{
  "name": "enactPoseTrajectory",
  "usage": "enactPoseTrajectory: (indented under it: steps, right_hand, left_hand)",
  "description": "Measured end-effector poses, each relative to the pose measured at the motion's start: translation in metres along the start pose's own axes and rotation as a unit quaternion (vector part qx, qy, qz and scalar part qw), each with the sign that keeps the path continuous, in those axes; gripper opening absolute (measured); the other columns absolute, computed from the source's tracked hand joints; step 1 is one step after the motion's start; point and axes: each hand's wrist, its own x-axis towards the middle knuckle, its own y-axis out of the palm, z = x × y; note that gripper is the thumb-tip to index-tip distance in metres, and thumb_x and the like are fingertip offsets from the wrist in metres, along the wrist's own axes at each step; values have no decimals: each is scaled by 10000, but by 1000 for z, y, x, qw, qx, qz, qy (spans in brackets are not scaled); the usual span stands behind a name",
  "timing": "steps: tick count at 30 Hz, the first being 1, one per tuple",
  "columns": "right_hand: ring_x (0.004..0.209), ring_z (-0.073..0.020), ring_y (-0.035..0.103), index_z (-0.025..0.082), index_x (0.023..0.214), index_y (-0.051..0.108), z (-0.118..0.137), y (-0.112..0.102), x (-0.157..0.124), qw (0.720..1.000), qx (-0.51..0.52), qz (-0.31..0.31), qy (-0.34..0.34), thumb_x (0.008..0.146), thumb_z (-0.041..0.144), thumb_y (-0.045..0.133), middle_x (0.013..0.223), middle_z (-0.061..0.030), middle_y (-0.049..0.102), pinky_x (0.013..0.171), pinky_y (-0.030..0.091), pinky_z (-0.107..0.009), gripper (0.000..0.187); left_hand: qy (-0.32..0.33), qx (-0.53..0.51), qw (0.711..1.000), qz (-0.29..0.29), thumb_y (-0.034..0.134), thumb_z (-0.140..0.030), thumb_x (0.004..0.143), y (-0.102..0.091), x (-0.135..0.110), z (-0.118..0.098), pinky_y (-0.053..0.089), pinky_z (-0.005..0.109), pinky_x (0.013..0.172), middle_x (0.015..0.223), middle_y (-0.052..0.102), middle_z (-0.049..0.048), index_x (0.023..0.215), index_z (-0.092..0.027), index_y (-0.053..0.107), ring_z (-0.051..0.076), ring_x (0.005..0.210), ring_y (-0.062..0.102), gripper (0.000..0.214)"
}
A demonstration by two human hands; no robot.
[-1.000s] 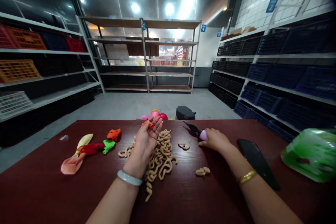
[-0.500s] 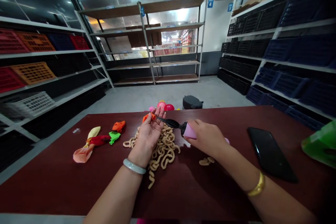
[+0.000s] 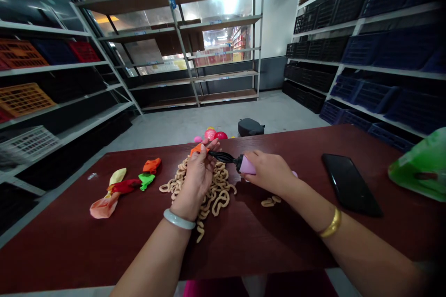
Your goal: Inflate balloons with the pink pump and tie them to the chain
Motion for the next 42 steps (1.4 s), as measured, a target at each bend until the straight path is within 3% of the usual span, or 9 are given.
enactPoseTrajectory:
  steps: [6, 12, 23, 27, 32, 36, 42]
  right_hand:
    - [919, -263, 638, 246, 1215, 487, -1, 1, 1, 1000, 1, 9, -6, 838, 513, 554, 1105, -72, 630, 712, 433, -335, 467]
    - [933, -253, 632, 247, 1273, 450, 1, 1, 1, 1000, 3, 0, -7, 858, 494, 540, 1139, -80, 618, 720, 435, -327, 490]
    - [997, -259, 619, 239, 1297, 451, 4, -3, 2, 999, 41, 7, 2, 846, 472, 568, 1180, -94, 613, 768, 442, -329, 520]
    - [978, -260, 629, 233, 1276, 467, 7, -2, 2, 999, 44, 8, -7, 847, 463, 574, 1165, -92, 631, 763, 443, -325, 498]
    - [997, -276, 635, 227, 1296, 442, 13, 5, 1, 998, 50, -8, -37, 872, 468, 552, 1140, -89, 652, 759, 449, -345, 500]
    - [1015, -280, 634, 217, 1297, 449, 14, 8, 3, 998, 46, -1, -42, 881, 505, 547, 1158, -106, 649, 753, 454, -342, 516]
    - [1025, -285, 634, 211, 1322, 452, 0, 8, 6, 997, 42, -4, -58, 883, 506, 534, 1200, -115, 640, 779, 468, -368, 535]
  left_hand:
    - [4, 7, 1000, 16, 660, -256, 853, 5, -5, 10, 485, 308, 902, 1077, 715, 100, 1038, -166, 656, 180, 967, 674, 206]
    - [16, -14, 999, 41, 673, -243, 835, 12, -12, 15, 411, 358, 1030, 1084, 710, 91, 950, -167, 676, 199, 1072, 639, 138]
    - [-90, -26, 996, 13, 676, -325, 830, 19, -24, 9, 495, 393, 881, 1113, 692, 111, 922, -170, 626, 247, 1075, 631, 187]
    - [-85, -45, 995, 3, 633, -292, 858, 24, -26, 8, 507, 377, 836, 1035, 701, 115, 912, -159, 628, 242, 998, 653, 144]
    - [-26, -81, 996, -17, 588, -233, 880, 29, -25, 10, 511, 330, 771, 756, 633, 40, 787, -143, 602, 160, 721, 630, 131]
    - [16, -94, 995, -27, 557, -232, 903, 19, -12, -6, 491, 282, 700, 741, 587, 18, 779, -162, 572, 128, 680, 577, 143]
    - [90, -123, 988, -40, 525, -209, 914, -12, 10, -55, 470, 284, 649, 708, 555, 10, 753, -176, 537, 139, 670, 559, 165]
